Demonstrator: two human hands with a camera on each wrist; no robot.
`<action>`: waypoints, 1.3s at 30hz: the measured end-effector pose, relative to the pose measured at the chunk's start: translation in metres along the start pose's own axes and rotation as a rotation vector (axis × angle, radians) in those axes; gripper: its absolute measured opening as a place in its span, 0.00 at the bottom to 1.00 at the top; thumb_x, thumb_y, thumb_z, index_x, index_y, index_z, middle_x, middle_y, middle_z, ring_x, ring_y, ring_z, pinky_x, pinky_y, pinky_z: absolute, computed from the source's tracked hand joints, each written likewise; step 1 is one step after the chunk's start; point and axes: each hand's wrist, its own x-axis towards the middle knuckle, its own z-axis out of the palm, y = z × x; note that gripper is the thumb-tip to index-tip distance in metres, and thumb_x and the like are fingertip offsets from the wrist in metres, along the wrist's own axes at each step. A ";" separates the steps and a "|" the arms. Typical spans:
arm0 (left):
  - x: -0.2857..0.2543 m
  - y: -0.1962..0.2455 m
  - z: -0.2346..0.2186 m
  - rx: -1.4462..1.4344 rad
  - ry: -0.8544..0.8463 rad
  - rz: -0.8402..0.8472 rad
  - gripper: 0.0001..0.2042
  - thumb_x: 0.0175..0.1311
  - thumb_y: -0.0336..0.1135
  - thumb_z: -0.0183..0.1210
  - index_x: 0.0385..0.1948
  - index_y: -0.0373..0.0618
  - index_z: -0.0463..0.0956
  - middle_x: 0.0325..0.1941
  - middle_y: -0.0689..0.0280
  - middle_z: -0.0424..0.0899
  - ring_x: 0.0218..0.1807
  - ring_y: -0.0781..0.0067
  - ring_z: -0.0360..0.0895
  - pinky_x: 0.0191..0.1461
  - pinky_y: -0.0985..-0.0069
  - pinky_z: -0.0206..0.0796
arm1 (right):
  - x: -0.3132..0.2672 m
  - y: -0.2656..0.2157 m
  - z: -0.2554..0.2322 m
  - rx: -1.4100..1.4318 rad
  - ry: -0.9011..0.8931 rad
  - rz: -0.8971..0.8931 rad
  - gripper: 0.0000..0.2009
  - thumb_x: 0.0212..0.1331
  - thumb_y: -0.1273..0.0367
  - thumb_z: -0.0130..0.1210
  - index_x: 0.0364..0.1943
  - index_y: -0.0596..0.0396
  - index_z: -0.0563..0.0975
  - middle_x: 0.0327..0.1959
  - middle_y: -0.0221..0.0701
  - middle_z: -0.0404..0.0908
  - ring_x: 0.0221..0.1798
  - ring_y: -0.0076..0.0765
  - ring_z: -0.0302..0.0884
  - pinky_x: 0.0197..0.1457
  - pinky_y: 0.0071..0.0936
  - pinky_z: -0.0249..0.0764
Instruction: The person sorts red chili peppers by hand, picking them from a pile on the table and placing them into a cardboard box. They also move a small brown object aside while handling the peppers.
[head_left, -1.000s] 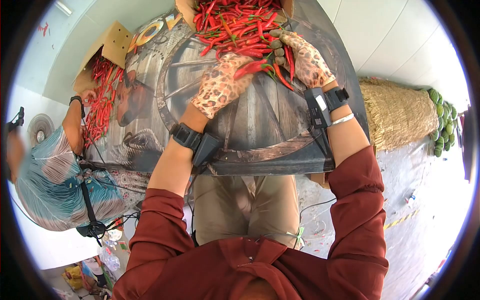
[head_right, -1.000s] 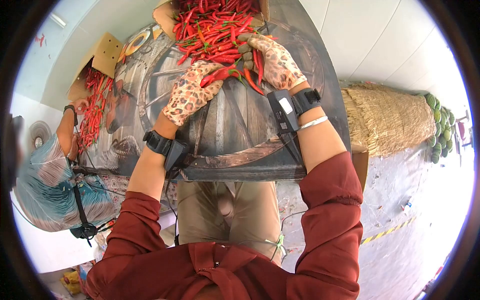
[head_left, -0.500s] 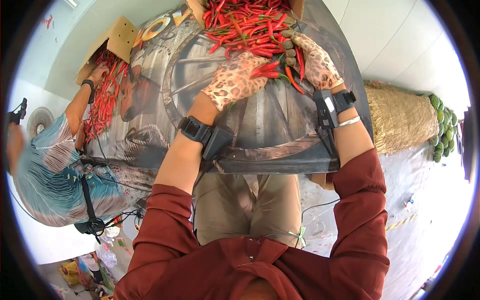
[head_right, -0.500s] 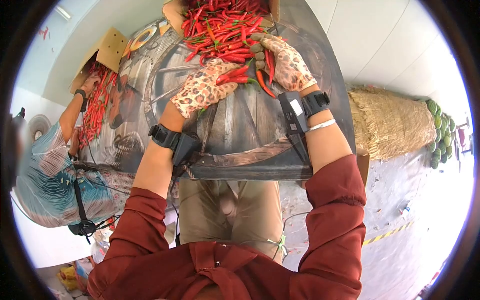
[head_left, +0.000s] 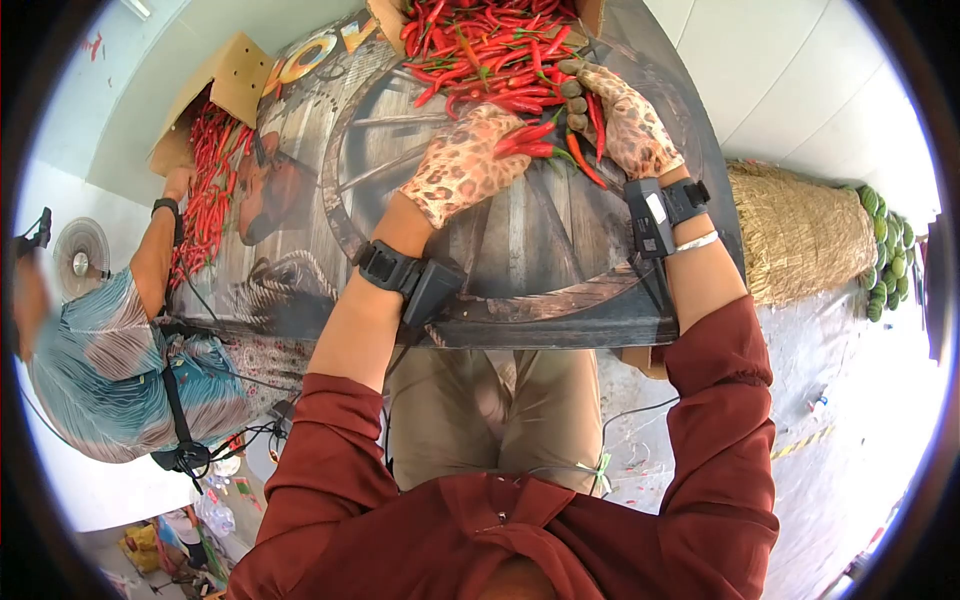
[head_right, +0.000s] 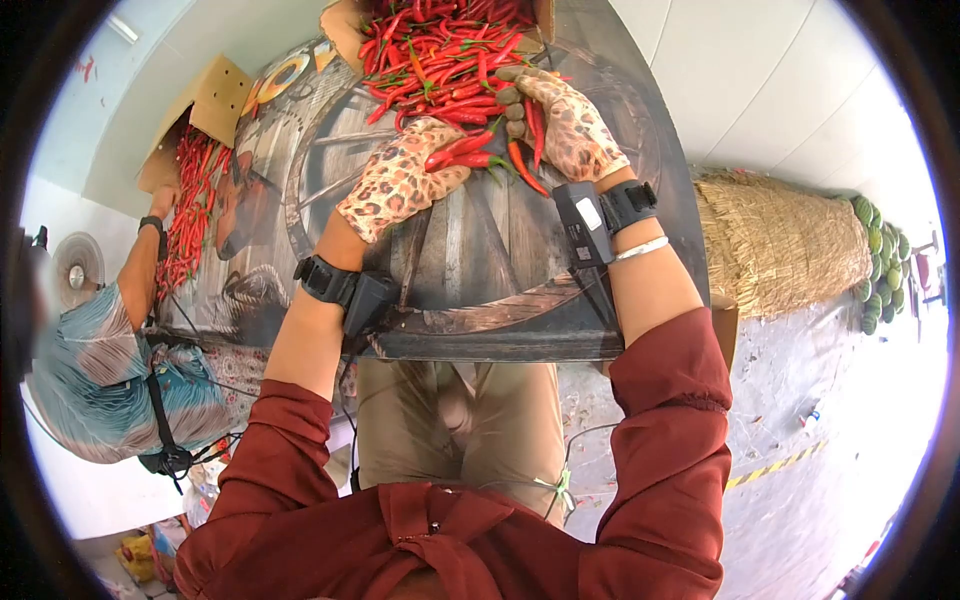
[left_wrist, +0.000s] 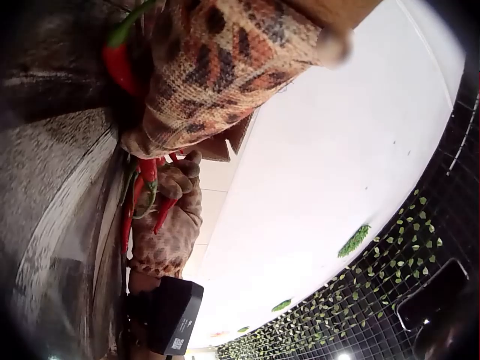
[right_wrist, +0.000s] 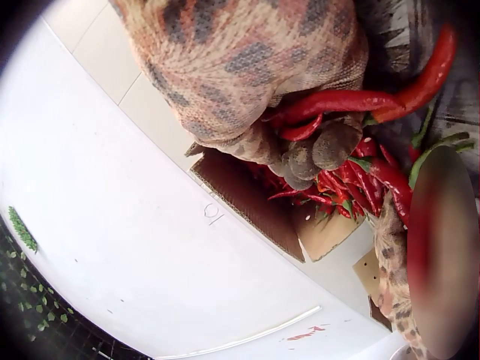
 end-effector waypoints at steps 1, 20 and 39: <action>0.001 0.001 -0.002 0.000 -0.001 0.001 0.26 0.57 0.48 0.56 0.55 0.45 0.70 0.60 0.55 0.70 0.62 0.56 0.67 0.61 0.64 0.62 | 0.000 0.000 0.001 0.000 0.002 -0.001 0.18 0.66 0.71 0.44 0.57 0.65 0.65 0.35 0.28 0.72 0.33 0.19 0.68 0.33 0.17 0.69; 0.003 -0.007 0.008 -0.004 -0.091 -0.066 0.30 0.57 0.52 0.55 0.59 0.44 0.66 0.65 0.55 0.64 0.66 0.57 0.62 0.65 0.58 0.56 | 0.001 -0.001 0.001 -0.026 0.006 0.003 0.17 0.66 0.71 0.44 0.56 0.66 0.66 0.34 0.28 0.71 0.32 0.18 0.67 0.33 0.16 0.69; -0.002 0.007 -0.006 -0.051 0.050 0.001 0.23 0.58 0.48 0.54 0.53 0.48 0.71 0.54 0.60 0.76 0.55 0.58 0.73 0.56 0.66 0.66 | 0.000 0.000 0.004 -0.025 0.060 0.008 0.16 0.67 0.69 0.43 0.54 0.63 0.68 0.30 0.23 0.69 0.29 0.18 0.67 0.32 0.17 0.68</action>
